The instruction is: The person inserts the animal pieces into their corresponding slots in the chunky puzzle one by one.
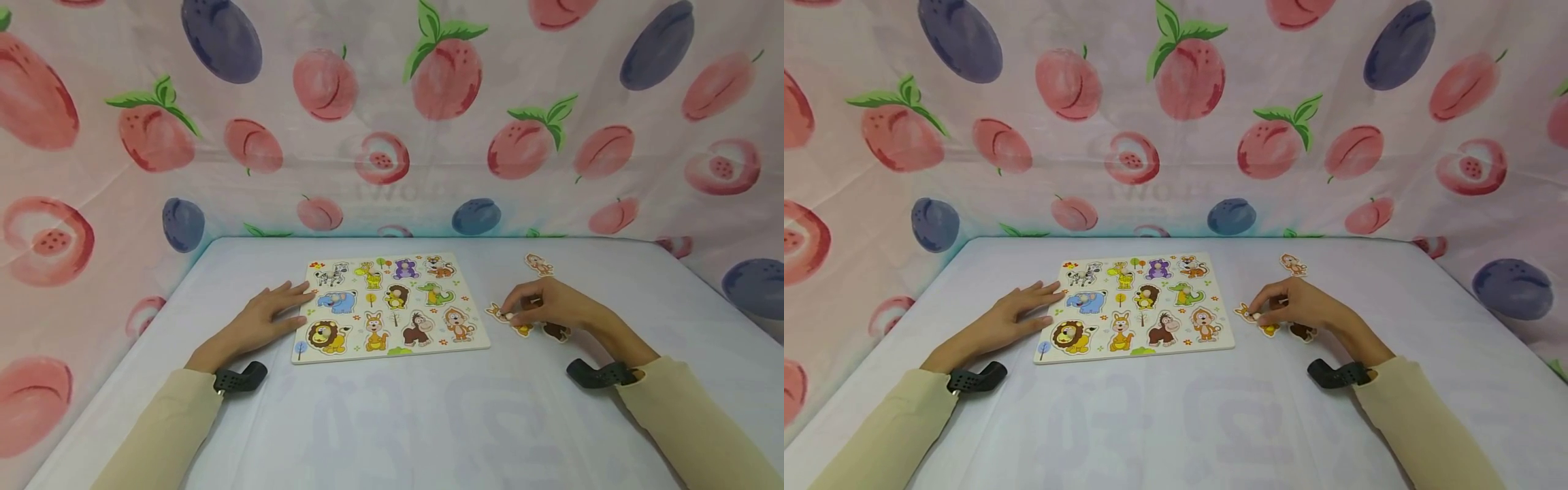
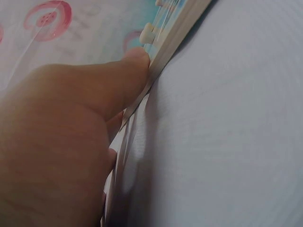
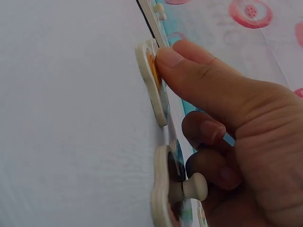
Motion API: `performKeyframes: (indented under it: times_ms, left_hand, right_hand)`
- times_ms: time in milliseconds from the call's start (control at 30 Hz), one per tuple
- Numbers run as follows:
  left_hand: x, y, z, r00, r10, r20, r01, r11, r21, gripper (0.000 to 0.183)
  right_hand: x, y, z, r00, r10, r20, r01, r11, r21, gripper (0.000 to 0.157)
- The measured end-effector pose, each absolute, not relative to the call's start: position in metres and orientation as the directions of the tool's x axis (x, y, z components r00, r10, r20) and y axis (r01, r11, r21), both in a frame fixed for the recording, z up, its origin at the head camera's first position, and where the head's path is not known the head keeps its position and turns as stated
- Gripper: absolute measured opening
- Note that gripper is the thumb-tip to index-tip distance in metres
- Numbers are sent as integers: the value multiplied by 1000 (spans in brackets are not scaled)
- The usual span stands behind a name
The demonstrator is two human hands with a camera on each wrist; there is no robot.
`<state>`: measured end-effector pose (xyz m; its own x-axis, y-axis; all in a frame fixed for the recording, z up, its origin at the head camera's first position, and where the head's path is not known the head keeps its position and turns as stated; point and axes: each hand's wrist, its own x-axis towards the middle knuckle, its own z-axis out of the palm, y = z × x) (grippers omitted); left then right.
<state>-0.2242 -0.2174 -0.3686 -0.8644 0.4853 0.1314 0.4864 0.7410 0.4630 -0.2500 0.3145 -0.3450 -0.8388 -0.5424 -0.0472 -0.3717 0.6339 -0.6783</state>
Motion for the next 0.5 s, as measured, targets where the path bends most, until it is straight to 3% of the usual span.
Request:
performKeyframes:
  times_ms: [500]
  left_hand:
    - [-226, -218, -370, -857, 496, 143, 502, 737, 452, 55]
  right_hand:
    - [-246, 312, -342, -858, -509, -66, -351, 677, -646, 14]
